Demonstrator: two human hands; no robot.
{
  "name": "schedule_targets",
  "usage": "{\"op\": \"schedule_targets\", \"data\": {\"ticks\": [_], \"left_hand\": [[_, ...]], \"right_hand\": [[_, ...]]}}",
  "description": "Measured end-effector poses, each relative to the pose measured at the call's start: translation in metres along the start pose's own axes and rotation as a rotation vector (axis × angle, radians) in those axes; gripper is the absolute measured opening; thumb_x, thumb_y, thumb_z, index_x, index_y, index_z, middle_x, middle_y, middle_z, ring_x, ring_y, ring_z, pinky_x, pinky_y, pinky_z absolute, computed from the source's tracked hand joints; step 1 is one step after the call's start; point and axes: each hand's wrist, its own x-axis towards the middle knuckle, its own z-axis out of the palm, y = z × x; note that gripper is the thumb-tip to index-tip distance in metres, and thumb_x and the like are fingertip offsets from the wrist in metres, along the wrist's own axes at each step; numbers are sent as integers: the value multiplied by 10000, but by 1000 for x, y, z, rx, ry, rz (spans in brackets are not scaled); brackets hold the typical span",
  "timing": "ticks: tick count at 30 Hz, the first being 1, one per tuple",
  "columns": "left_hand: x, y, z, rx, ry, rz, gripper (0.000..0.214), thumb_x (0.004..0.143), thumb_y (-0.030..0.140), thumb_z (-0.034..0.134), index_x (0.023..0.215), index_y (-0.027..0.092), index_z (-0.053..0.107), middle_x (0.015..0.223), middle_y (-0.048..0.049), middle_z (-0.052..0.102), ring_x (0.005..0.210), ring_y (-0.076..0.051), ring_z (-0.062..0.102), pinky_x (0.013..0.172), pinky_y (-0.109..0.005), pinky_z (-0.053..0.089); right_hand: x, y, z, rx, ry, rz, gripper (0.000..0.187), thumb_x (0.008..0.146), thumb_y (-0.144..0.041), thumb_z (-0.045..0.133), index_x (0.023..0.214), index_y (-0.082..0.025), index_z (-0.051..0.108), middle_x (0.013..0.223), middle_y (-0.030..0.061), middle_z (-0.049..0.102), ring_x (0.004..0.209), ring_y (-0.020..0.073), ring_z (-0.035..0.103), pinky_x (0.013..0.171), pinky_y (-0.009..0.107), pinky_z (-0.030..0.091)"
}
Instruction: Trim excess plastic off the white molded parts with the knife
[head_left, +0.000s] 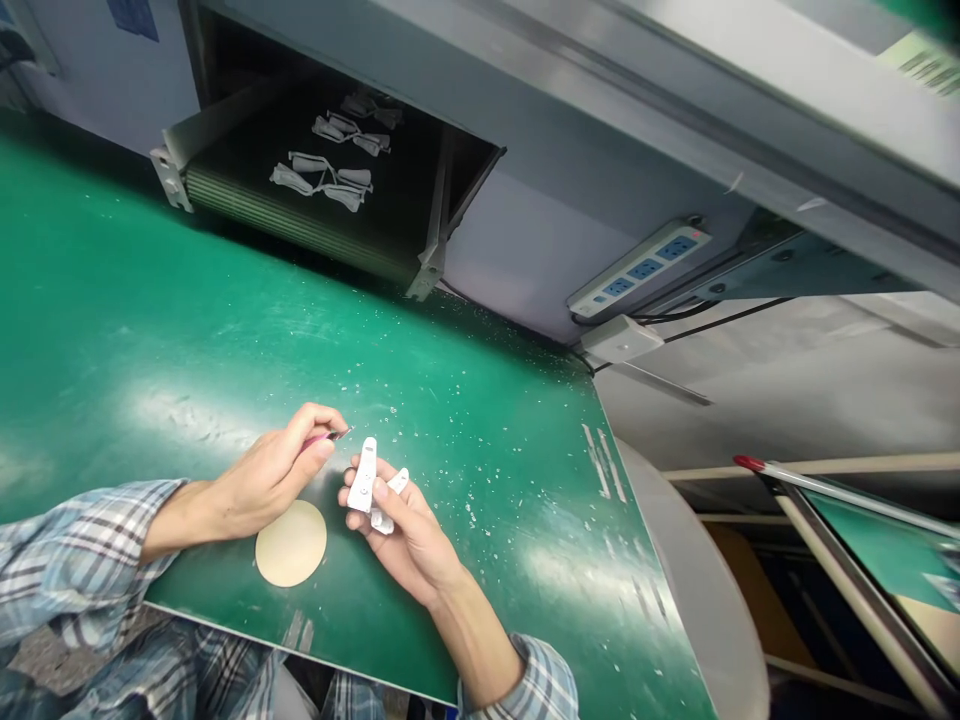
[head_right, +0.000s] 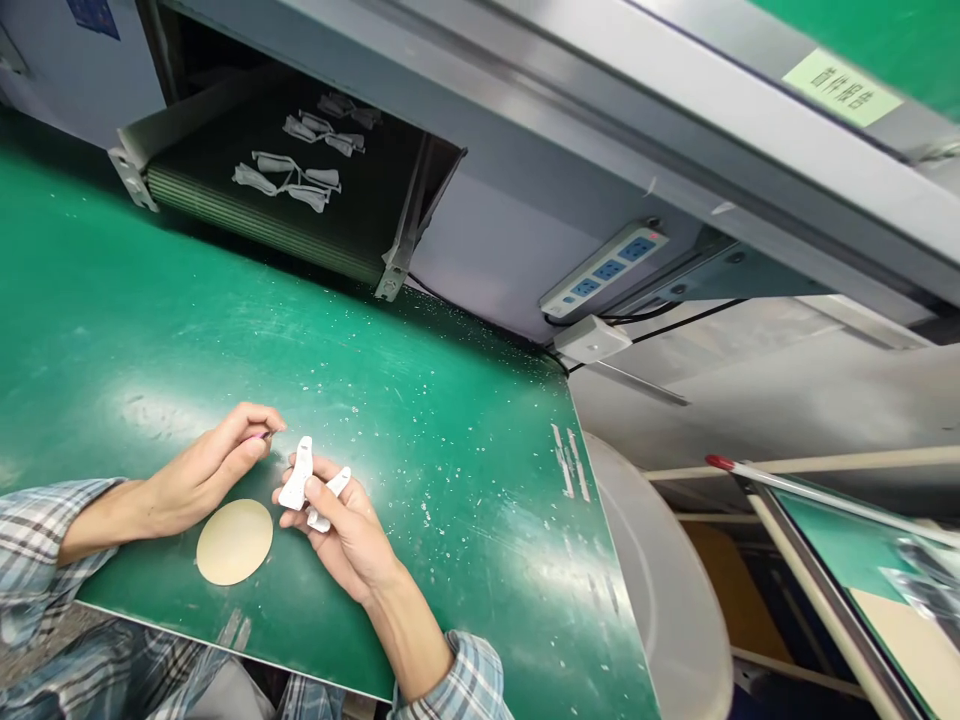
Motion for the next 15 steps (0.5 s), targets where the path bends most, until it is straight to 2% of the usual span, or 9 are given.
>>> {"op": "schedule_targets", "data": {"ticks": [3,5,8,12,15], "left_hand": [[-1,-4,2,102,-30,79,244,1136,349,308,1073,220,505,818,34,587,650,-122,539,620,-254,432],[-1,-6,3,211,-39,153,298,1139,334,288,1005,216,526,837,20,612,662,-129,551,628,-267,424],[-2,-6,5,326,-58,164,321,1139,405,305,1048,218,551,882,9,667,693,-151,603,631,-288,425],[-4,-5,6,363,-131,125,486,1049,678,423,1176,222,534,1029,-28,722,810,-215,697,650,-323,459],[-4,-5,5,393,-152,86,544,1001,736,477,1171,222,535,1032,-35,727,825,-239,713,651,-336,466]], "right_hand": [[0,-2,0,33,41,-9,337,855,-316,887,1152,-199,779,1009,34,743,887,135,719,733,199,588],[0,-2,0,37,55,-12,342,850,-322,890,1150,-201,778,997,31,738,887,138,708,743,210,585],[0,-1,1,32,67,-18,351,843,-323,896,1146,-190,777,984,36,725,860,135,674,718,214,564],[0,1,2,19,65,-21,336,851,-351,889,1117,-174,784,955,39,705,815,123,629,711,217,538],[1,2,2,19,70,-12,361,846,-373,892,1128,-177,779,952,40,693,837,132,630,732,226,532]]}}
